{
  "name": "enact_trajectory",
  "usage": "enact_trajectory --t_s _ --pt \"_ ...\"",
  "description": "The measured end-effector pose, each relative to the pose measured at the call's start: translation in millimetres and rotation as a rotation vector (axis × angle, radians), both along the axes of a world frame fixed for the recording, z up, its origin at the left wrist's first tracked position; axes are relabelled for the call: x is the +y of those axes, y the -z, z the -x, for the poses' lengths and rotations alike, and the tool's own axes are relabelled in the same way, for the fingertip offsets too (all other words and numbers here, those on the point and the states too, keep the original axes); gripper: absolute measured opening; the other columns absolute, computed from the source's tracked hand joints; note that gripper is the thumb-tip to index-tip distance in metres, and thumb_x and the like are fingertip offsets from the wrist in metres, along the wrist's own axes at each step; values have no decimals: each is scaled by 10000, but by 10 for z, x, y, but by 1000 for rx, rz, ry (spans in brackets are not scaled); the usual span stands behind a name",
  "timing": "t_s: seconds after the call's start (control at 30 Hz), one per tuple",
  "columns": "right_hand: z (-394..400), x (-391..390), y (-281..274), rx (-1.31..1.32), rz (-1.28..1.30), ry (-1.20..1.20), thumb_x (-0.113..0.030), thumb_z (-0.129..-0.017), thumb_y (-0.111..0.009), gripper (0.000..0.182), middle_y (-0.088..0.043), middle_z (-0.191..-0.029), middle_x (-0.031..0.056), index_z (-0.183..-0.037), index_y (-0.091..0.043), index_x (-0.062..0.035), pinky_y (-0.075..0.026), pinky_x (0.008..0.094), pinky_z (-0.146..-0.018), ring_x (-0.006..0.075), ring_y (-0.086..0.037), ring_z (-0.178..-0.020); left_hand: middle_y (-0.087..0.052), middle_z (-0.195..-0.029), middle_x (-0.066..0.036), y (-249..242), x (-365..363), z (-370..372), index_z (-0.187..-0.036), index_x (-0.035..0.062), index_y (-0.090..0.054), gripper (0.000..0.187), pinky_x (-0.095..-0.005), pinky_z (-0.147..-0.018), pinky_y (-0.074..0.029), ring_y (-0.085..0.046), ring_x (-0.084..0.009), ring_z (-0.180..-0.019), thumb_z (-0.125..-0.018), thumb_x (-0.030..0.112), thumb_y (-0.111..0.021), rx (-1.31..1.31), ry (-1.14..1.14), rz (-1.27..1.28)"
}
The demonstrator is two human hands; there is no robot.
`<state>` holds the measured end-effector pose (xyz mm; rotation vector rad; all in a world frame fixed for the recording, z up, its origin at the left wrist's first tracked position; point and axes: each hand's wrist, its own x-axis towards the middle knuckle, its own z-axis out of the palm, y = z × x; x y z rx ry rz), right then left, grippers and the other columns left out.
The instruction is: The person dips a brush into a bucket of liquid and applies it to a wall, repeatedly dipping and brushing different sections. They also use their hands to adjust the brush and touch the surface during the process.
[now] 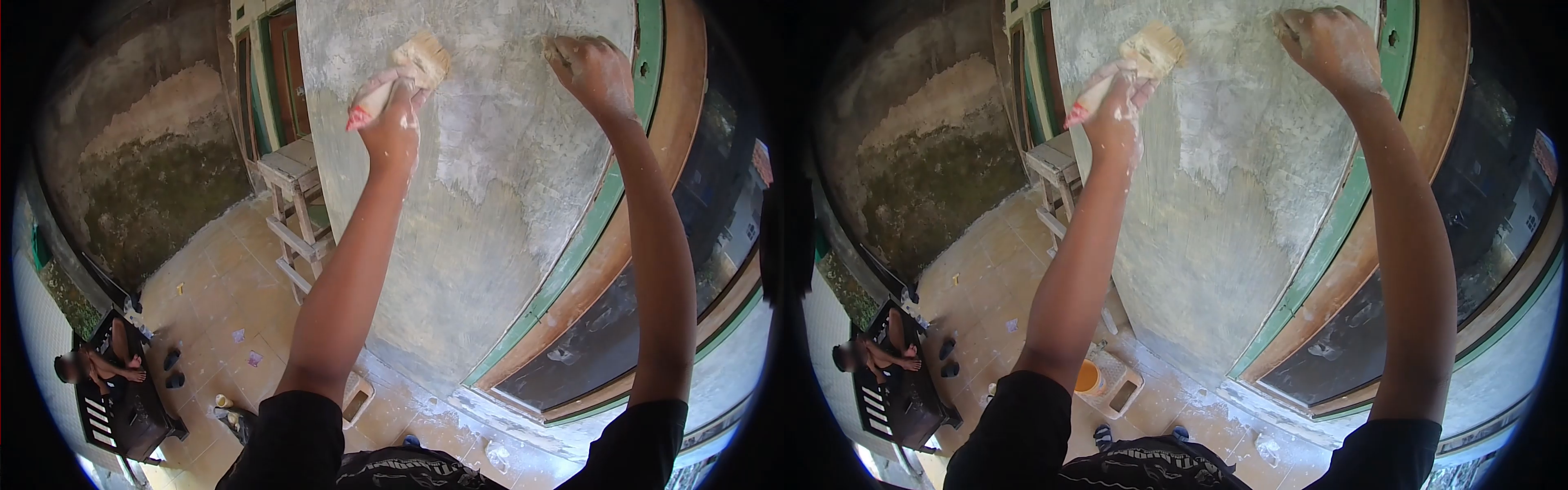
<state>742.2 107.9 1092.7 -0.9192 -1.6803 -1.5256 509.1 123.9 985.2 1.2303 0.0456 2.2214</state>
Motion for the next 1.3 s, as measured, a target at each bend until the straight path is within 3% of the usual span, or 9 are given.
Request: enact_trajectory --t_s 0.03,0.17,0.3,0.43,0.67,0.83,0.93,1.0,1.3 --pt "1 -11 -6 0 -2 4 -219 -756 -613 173 -598 -708 109 -892 -623 -113 -479 365 -677 270 -586 -704 -565 -903 -79 209 110 8 -918 5 -563 135 -327 -688 -486 -579 -182 -819 -808 81 -584 0 4 -2" --pt "24 -13 15 -48 -60 -34 -194 -755 -609 135 -597 -711 105 -858 -623 -108 -475 362 -693 263 -585 -727 -592 -993 -61 1573 72 183 -993 71 -579 198 -382 -871 -352 -539 -186 -956 -797 87 -597 981 -1532 -114" --pt "21 -53 -10 -59 14 70 -168 -746 -606 121 -596 -714 103 -848 -616 -103 -474 361 -707 266 -582 -728 -625 -898 -49 2042 -158 300 -957 77 -593 180 -338 -840 -383 -573 -170 -866 -783 115 -613 940 -924 152" --pt "50 -55 2 -61 7 72 -160 -736 -610 125 -594 -713 105 -844 -611 -97 -473 364 -718 271 -580 -730 -609 -769 -79 996 -276 155 -884 40 -566 217 -297 -760 -442 -593 -162 -742 -748 166 -677 634 -291 688" --pt "34 -38 10 -56 -23 6 -162 -736 -609 133 -598 -720 109 -849 -605 -90 -473 367 -723 279 -582 -742 -602 -834 -42 170 -71 177 -843 62 -543 106 -273 -749 -416 -567 -126 -827 -761 61 -610 766 -840 -206" --pt "41 -45 6 -51 -13 37 -164 -738 -608 116 -601 -727 109 -828 -593 -91 -473 368 -726 280 -584 -751 -621 -862 -41 1563 -158 179 -939 85 -576 229 -300 -760 -436 -609 -195 -773 -739 -25 -589 1245 -1507 -206" --pt "29 -27 18 -69 -56 8 -159 -736 -607 103 -595 -713 109 -807 -581 -89 -473 372 -719 281 -583 -745 -622 -905 -61 1871 -214 276 -984 56 -554 263 -300 -626 -486 -626 -189 -770 -741 -19 -620 1018 -1182 -380" --pt "49 -39 24 -46 -48 24 -156 -732 -608 103 -588 -702 108 -800 -577 -86 -471 375 -711 281 -582 -737 -573 -1035 -79 1835 -292 288 -786 66 -611 59 -324 -669 -537 -581 -139 -878 -752 32 -645 606 73 754" --pt "7 18 14 -51 -50 -14 -195 -747 -599 93 -600 -680 98 -766 -611 -105 -484 374 -699 269 -593 -703 -590 -813 -103 32 -15 28 -899 -15 -561 172 -254 -596 -499 -584 -134 -706 -760 48 -640 165 -98 -65"
